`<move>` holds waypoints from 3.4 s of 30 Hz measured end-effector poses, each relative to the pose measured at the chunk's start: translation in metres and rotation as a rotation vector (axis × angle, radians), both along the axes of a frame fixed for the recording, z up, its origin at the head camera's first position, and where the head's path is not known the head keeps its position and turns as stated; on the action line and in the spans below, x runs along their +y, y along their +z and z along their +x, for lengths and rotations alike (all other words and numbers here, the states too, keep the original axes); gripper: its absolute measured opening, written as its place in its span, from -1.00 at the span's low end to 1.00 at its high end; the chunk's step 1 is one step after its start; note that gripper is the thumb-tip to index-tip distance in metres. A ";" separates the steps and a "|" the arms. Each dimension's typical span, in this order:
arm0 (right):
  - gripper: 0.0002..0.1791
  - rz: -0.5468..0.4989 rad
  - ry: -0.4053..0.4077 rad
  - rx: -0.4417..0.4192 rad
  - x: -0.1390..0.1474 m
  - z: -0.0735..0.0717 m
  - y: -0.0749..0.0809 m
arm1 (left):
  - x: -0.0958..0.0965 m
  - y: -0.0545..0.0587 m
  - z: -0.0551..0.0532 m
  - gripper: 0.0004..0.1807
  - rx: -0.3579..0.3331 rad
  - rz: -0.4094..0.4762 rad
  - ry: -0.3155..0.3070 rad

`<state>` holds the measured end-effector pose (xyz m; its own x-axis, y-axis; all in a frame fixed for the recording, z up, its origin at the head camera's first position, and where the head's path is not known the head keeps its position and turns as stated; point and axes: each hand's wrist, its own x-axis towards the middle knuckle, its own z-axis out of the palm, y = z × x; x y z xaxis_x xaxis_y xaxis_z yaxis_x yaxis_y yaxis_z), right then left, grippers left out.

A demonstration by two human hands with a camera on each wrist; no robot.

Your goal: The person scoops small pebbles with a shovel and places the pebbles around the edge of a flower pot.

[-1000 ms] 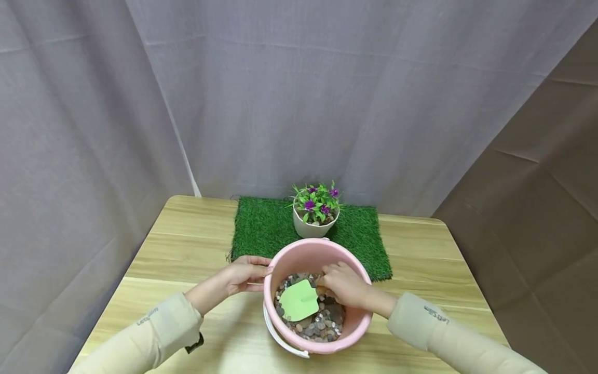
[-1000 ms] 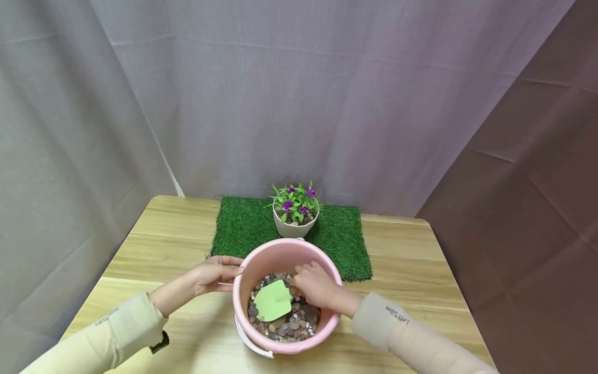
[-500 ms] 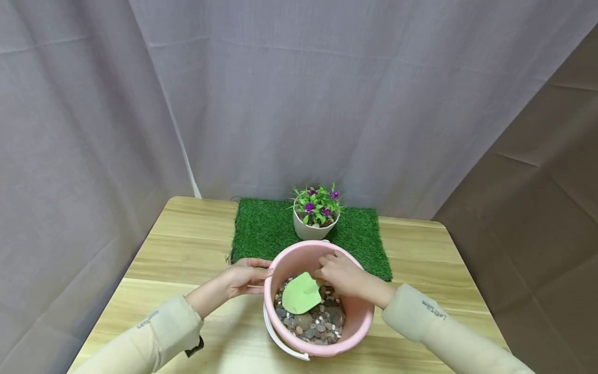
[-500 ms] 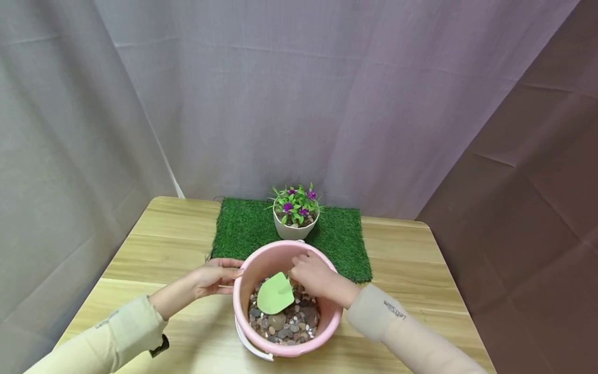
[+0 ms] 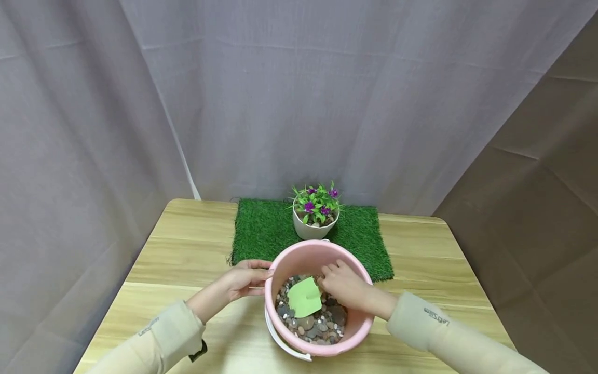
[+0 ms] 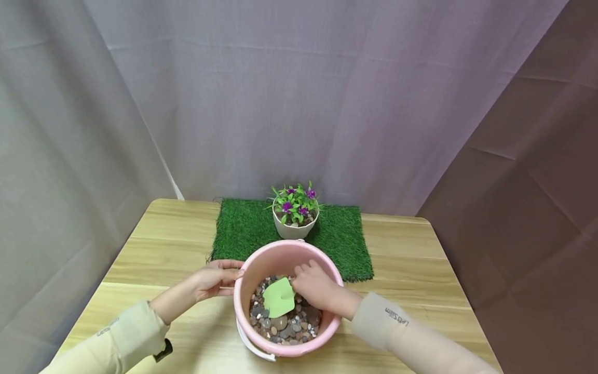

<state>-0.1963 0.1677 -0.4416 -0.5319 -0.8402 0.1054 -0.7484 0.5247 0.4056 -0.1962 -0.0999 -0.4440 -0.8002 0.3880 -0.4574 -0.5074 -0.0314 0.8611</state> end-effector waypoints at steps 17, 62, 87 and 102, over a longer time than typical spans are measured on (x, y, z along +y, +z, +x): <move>-0.82 -0.007 0.066 -0.020 0.007 -0.004 -0.011 | 0.002 -0.004 0.002 -0.50 0.002 0.018 0.020; -0.71 -0.345 0.039 -0.562 0.054 -0.036 0.052 | 0.004 -0.004 0.003 -0.49 -0.008 0.048 0.015; -0.72 -0.486 -0.135 -0.563 0.105 -0.068 0.073 | 0.003 -0.006 0.003 -0.53 -0.026 0.064 0.024; -0.69 -0.484 -0.330 -0.498 0.145 -0.098 0.075 | 0.002 -0.006 0.003 -0.50 -0.026 0.060 0.019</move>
<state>-0.2942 0.3126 -0.3671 -0.8283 -0.5507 0.1029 -0.5561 0.7861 -0.2698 -0.1934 -0.0975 -0.4501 -0.7960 0.4001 -0.4542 -0.5281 -0.0924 0.8441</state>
